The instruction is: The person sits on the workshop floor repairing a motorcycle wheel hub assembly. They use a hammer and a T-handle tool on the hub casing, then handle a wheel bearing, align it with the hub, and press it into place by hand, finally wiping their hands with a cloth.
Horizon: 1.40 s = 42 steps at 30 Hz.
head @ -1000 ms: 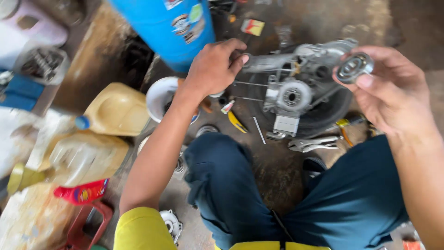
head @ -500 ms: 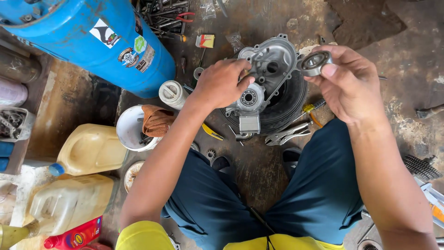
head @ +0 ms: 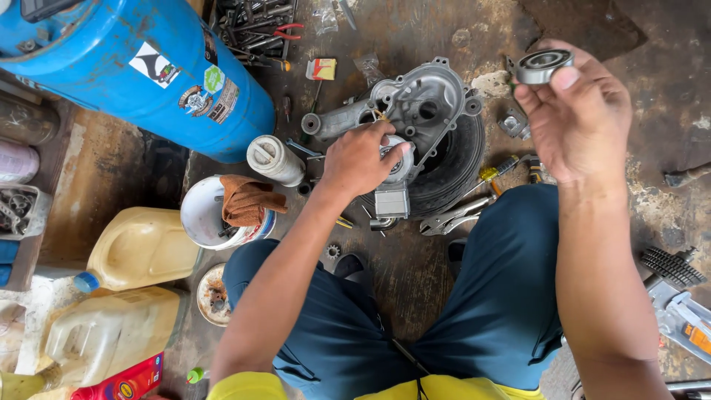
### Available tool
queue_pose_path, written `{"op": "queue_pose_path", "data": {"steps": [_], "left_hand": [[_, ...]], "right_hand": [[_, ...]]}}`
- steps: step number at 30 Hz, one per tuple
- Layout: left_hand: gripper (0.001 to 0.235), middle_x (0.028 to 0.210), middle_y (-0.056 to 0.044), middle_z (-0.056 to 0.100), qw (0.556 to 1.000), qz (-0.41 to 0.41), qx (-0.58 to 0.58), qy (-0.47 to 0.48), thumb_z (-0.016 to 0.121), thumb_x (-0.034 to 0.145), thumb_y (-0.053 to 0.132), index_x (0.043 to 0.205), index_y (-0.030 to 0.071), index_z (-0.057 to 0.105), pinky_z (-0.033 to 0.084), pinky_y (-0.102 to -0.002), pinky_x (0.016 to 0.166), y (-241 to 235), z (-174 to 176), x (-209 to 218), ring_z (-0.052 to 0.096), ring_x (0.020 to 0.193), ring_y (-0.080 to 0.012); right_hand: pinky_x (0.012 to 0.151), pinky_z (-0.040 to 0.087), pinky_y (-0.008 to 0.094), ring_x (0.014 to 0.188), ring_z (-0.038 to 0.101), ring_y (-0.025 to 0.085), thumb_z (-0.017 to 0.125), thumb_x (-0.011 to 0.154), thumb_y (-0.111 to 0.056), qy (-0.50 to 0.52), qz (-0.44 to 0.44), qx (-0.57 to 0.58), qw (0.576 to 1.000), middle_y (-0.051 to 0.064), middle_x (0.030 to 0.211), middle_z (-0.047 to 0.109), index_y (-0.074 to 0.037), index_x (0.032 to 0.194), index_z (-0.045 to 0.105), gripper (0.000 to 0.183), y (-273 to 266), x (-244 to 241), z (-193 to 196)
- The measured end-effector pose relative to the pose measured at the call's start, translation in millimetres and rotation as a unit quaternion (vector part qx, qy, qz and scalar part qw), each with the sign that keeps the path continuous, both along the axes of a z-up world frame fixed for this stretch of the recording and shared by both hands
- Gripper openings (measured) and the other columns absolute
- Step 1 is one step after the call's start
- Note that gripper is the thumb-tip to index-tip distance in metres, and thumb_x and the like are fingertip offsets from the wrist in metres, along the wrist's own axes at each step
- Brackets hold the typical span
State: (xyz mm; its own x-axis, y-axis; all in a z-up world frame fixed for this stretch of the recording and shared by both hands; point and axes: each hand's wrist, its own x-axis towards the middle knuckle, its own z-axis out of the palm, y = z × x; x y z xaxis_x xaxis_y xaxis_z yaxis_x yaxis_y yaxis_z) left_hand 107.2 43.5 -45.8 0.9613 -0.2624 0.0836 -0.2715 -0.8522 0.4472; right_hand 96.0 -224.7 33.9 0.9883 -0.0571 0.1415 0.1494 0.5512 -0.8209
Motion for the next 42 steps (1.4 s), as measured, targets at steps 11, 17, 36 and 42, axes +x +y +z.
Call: {"op": "queue_pose_path", "data": {"steps": [11, 17, 36, 42], "left_hand": [[0.059, 0.125, -0.018, 0.061, 0.983, 0.068, 0.168, -0.021, 0.075, 0.075, 0.022, 0.129, 0.006, 0.057, 0.051, -0.055, 0.091, 34, -67, 0, 0.062, 0.109, -0.0422], [0.094, 0.142, -0.014, 0.046, 0.954, 0.124, 0.261, 0.083, 0.077, 0.062, 0.016, 0.148, 0.006, 0.042, 0.043, -0.053, 0.097, 81, -136, 12, 0.051, 0.119, -0.0372], [0.054, 0.109, -0.014, 0.072, 0.753, 0.388, -0.531, 0.022, 0.05, 0.097, 0.049, 0.116, 0.0, 0.062, 0.053, -0.031, 0.091, 16, -96, -57, 0.071, 0.102, -0.0188], [0.076, 0.101, -0.029, 0.07, 0.717, 0.564, -0.4, 0.085, 0.05, 0.093, 0.061, 0.102, -0.013, 0.063, 0.052, -0.045, 0.092, -18, -189, -61, 0.067, 0.091, -0.0412]], "right_hand": [[0.095, 0.065, 0.023, 0.099, 0.072, 0.016, 0.074, 0.096, -0.006, -0.052, 0.078, -0.024, 0.995, 0.011, 0.115, 0.071, 0.002, 0.126, 0.066, 0.032, 2, 15, -33], [0.095, 0.063, 0.022, 0.098, 0.07, 0.014, 0.072, 0.097, -0.004, -0.079, 0.097, -0.047, 0.991, 0.011, 0.114, 0.07, 0.003, 0.129, 0.064, 0.033, 20, 16, -38], [0.09, 0.062, 0.021, 0.102, 0.07, 0.013, 0.068, 0.099, -0.002, -0.109, 0.102, -0.177, 0.973, 0.007, 0.121, 0.067, -0.004, 0.149, 0.048, 0.054, -9, 53, -47], [0.091, 0.055, 0.022, 0.095, 0.061, 0.01, 0.059, 0.109, 0.006, -0.072, 0.026, -0.173, 0.982, 0.005, 0.114, 0.063, -0.007, 0.144, 0.048, 0.04, -39, 105, -133]]}}
